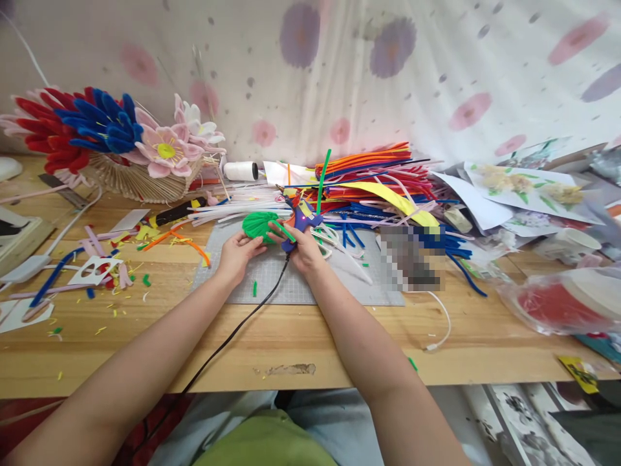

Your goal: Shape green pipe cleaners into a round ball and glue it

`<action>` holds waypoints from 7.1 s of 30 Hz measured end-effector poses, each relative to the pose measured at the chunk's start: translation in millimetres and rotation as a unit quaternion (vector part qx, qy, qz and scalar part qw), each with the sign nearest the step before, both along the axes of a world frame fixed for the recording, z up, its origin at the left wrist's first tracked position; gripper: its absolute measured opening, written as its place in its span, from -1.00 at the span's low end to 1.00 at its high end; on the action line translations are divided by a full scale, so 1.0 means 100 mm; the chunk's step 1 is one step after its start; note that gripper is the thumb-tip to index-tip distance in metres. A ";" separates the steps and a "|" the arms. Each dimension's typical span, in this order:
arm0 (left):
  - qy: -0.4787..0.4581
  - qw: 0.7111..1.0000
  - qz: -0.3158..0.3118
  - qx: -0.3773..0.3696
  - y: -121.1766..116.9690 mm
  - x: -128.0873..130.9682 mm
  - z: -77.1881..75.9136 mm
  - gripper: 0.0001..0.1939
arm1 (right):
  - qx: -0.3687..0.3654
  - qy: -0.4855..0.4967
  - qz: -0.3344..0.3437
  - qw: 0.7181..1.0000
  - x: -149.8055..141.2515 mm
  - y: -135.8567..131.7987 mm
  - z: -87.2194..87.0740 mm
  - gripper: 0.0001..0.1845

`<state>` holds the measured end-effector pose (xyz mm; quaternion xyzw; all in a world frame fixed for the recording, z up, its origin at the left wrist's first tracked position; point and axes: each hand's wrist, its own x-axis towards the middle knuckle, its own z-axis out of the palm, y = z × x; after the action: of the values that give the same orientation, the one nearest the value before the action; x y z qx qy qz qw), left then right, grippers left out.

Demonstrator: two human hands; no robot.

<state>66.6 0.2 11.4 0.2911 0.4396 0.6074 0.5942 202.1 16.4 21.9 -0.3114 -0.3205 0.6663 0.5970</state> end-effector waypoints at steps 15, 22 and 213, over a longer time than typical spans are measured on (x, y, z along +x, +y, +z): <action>0.002 1.000 0.021 0.017 0.16 -0.29 0.01 -0.66 | 0.024 -0.354 0.093 0.930 0.52 -0.01 0.08 -0.59; 0.055 0.995 0.014 0.079 0.12 -0.27 -0.01 -0.59 | 0.018 -0.384 0.103 0.918 0.47 -0.01 0.04 -0.58; 0.189 0.969 0.070 0.140 0.17 -0.19 -0.08 -0.65 | 0.232 -0.466 -0.113 0.846 -0.25 0.18 -0.19 -0.31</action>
<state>48.0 17.5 3.8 0.4494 0.4738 0.6368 0.4099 177.3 34.3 3.2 -0.4717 -0.6686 0.2771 0.5037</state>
